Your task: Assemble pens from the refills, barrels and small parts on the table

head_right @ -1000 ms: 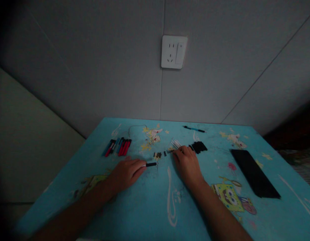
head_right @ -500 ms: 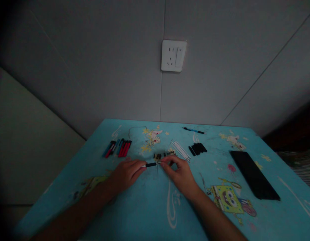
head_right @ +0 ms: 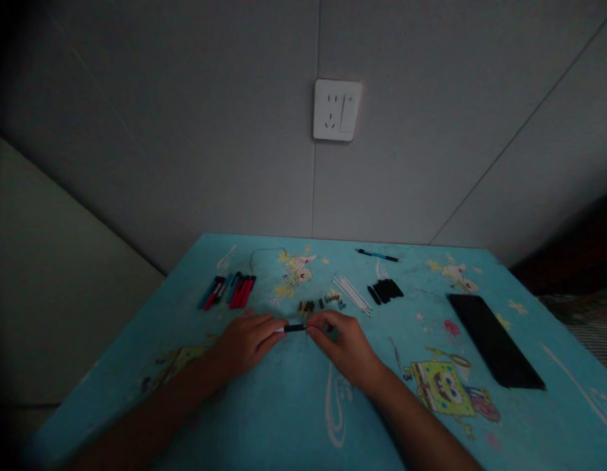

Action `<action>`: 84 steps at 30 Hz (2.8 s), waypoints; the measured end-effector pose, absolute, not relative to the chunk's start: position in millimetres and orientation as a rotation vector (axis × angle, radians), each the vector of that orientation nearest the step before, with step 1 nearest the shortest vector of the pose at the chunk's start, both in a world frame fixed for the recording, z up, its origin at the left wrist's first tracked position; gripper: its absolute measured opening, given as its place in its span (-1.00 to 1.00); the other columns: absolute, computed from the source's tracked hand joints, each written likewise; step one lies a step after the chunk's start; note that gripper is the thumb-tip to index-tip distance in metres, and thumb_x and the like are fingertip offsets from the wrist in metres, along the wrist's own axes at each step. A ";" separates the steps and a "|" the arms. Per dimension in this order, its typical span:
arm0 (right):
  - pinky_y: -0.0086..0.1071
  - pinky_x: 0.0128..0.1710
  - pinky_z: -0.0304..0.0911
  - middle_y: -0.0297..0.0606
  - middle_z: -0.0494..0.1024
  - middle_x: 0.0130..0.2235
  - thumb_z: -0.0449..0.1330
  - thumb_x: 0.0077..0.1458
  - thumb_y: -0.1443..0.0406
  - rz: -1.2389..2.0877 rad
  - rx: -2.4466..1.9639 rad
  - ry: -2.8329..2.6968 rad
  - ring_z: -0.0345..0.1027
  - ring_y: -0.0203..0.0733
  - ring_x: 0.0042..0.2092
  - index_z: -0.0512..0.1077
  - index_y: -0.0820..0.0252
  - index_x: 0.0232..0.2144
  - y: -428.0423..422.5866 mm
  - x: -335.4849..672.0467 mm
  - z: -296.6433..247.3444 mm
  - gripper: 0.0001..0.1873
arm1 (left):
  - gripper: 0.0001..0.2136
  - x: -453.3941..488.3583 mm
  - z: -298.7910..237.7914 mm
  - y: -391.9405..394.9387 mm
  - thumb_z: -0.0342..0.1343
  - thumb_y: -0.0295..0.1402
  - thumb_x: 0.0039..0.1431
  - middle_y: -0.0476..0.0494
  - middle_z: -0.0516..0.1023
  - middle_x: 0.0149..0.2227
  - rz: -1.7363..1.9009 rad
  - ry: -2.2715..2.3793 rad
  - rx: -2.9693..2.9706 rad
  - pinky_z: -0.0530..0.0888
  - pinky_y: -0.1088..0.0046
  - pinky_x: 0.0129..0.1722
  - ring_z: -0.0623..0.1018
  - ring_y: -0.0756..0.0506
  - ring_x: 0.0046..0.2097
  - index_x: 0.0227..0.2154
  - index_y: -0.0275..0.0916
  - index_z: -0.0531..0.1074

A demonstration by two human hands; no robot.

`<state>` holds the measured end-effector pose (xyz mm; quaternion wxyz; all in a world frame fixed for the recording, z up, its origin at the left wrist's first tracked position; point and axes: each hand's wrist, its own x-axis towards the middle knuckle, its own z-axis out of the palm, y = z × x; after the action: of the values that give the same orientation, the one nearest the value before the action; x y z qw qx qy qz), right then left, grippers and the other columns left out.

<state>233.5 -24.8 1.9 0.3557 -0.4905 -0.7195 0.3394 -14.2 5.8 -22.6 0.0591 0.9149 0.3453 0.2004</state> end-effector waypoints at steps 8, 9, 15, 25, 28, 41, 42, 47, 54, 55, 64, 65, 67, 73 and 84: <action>-0.33 -0.21 0.33 -0.29 0.54 -0.30 0.18 0.25 0.20 0.798 -1.248 -1.974 0.43 -0.20 -0.25 0.50 0.12 -0.21 -25.6 233.3 -2.3 -0.84 | -0.80 -11.7 -21.8 4.3 -0.06 -0.29 0.40 -0.06 0.55 -0.31 0.554 1.045 2.802 0.34 0.29 -0.18 0.54 -0.09 -0.29 -0.10 -0.18 0.44; -0.33 -0.22 0.33 -0.29 0.54 -0.31 0.18 0.25 0.19 0.784 -1.250 -1.980 0.43 -0.21 -0.26 0.50 0.12 -0.22 -26.0 232.9 -2.2 -0.84 | -0.80 -11.3 -21.5 3.9 -0.06 -0.29 0.40 -0.06 0.55 -0.32 0.548 1.040 2.807 0.34 0.29 -0.18 0.54 -0.09 -0.29 -0.10 -0.18 0.44; -0.34 -0.28 0.30 -0.29 0.53 -0.36 0.12 0.28 0.17 0.682 -1.291 -2.027 0.40 -0.21 -0.31 0.50 0.14 -0.29 -27.8 231.4 -2.6 -0.78 | -0.78 -11.1 -23.0 3.0 -0.09 -0.30 0.41 -0.09 0.54 -0.33 0.562 1.013 2.847 0.33 0.29 -0.15 0.52 -0.07 -0.29 -0.10 -0.20 0.45; -0.38 -0.39 0.21 -0.34 0.44 -0.49 -0.04 0.36 0.15 0.671 -1.316 -2.114 0.34 -0.25 -0.43 0.40 0.14 -0.45 -30.1 227.3 -6.1 -0.61 | -0.80 -10.4 -20.8 1.8 -0.07 -0.28 0.40 -0.06 0.54 -0.31 0.528 1.024 2.811 0.32 0.24 -0.13 0.53 -0.09 -0.28 -0.09 -0.15 0.44; -0.38 -0.41 0.21 -0.34 0.43 -0.48 0.01 0.33 0.13 0.664 -1.289 -2.131 0.32 -0.24 -0.43 0.40 0.14 -0.41 -30.9 227.4 -3.9 -0.66 | -0.78 -10.9 -20.4 2.5 -0.07 -0.28 0.40 -0.08 0.54 -0.30 0.560 1.019 2.821 0.34 0.27 -0.14 0.53 -0.09 -0.28 -0.08 -0.18 0.45; -0.36 -0.28 0.29 -0.27 0.51 -0.27 0.14 0.25 0.16 0.734 -1.273 -2.089 0.40 -0.22 -0.31 0.43 0.13 -0.11 -28.7 233.9 4.0 -0.77 | -0.77 -12.0 -20.3 4.7 -0.09 -0.29 0.41 -0.08 0.53 -0.33 0.557 1.008 2.866 0.35 0.32 -0.19 0.51 -0.07 -0.32 -0.09 -0.18 0.45; -0.37 -0.29 0.29 -0.28 0.51 -0.27 0.16 0.24 0.17 0.738 -1.264 -2.086 0.39 -0.23 -0.31 0.43 0.13 -0.13 -28.7 234.4 4.7 -0.79 | -0.77 -12.2 -20.3 5.0 -0.09 -0.29 0.41 -0.08 0.53 -0.33 0.559 1.016 2.864 0.35 0.31 -0.20 0.51 -0.08 -0.32 -0.09 -0.18 0.45; -0.35 -0.23 0.27 -0.27 0.48 -0.29 0.08 0.31 0.22 0.699 -1.211 -2.088 0.37 -0.22 -0.27 0.43 0.14 -0.21 -29.1 233.9 2.1 -0.83 | -0.77 -12.3 -21.9 5.7 -0.08 -0.29 0.41 -0.08 0.53 -0.32 0.562 1.025 2.854 0.35 0.29 -0.18 0.51 -0.08 -0.32 -0.07 -0.17 0.45; -0.35 -0.28 0.23 -0.32 0.42 -0.43 -0.05 0.38 0.22 0.652 -1.304 -2.154 0.32 -0.24 -0.36 0.37 0.16 -0.42 -28.6 233.0 -5.5 -0.65 | -0.76 -10.4 -22.0 4.1 -0.07 -0.27 0.40 -0.07 0.53 -0.35 0.579 0.995 2.859 0.35 0.30 -0.15 0.51 -0.06 -0.33 -0.06 -0.16 0.46; -0.34 -0.24 0.25 -0.30 0.44 -0.38 -0.04 0.37 0.22 0.654 -1.290 -2.142 0.34 -0.23 -0.32 0.39 0.16 -0.37 -28.1 233.2 -5.6 -0.69 | -0.76 -10.5 -22.4 4.3 -0.07 -0.27 0.40 -0.07 0.53 -0.34 0.591 0.999 2.860 0.35 0.31 -0.16 0.51 -0.06 -0.34 -0.07 -0.17 0.46; -0.25 -0.07 0.27 -0.22 0.50 -0.19 0.09 0.31 0.29 0.615 -1.155 -2.078 0.36 -0.15 -0.12 0.43 0.11 -0.14 -23.3 237.3 -5.2 -0.87 | -0.76 -14.4 -27.0 8.4 -0.05 -0.27 0.39 -0.08 0.53 -0.30 0.661 1.053 2.827 0.35 0.36 -0.26 0.50 -0.07 -0.32 -0.03 -0.18 0.44; -0.24 -0.07 0.27 -0.22 0.51 -0.20 0.09 0.31 0.29 0.608 -1.147 -2.084 0.36 -0.14 -0.13 0.43 0.11 -0.14 -23.3 237.7 -5.8 -0.86 | -0.76 -14.1 -26.2 8.1 -0.05 -0.27 0.39 -0.08 0.54 -0.30 0.659 1.046 2.824 0.35 0.35 -0.25 0.51 -0.07 -0.32 -0.02 -0.18 0.44; -0.23 -0.09 0.27 -0.22 0.51 -0.22 0.08 0.31 0.30 0.595 -1.138 -2.101 0.36 -0.13 -0.15 0.44 0.12 -0.14 -23.8 238.5 -6.4 -0.86 | -0.75 -13.6 -24.7 7.6 -0.06 -0.27 0.40 -0.08 0.54 -0.30 0.649 1.041 2.822 0.34 0.34 -0.24 0.51 -0.07 -0.32 -0.01 -0.18 0.44; -0.23 -0.13 0.25 -0.21 0.50 -0.25 0.05 0.32 0.31 0.580 -1.113 -2.150 0.32 -0.13 -0.18 0.43 0.16 -0.14 -26.1 237.7 -2.5 -0.84 | -0.74 -15.0 -30.8 9.3 -0.04 -0.26 0.39 -0.07 0.55 -0.28 0.635 1.022 2.831 0.34 0.31 -0.22 0.54 -0.09 -0.30 0.02 -0.17 0.43; -0.34 -0.30 0.21 -0.30 0.39 -0.44 -0.05 0.37 0.22 0.664 -1.233 -2.211 0.29 -0.23 -0.36 0.34 0.17 -0.43 -34.6 231.1 1.7 -0.66 | -0.76 -21.4 -25.3 10.0 0.03 -0.32 0.36 -0.03 0.56 -0.36 0.813 0.863 2.921 0.33 0.39 -0.33 0.51 -0.02 -0.39 0.02 -0.17 0.45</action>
<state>231.1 -34.6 1.7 0.2590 -0.4551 -0.8160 0.2449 -21.4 10.0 -25.3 -0.0056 0.9266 0.2737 0.2577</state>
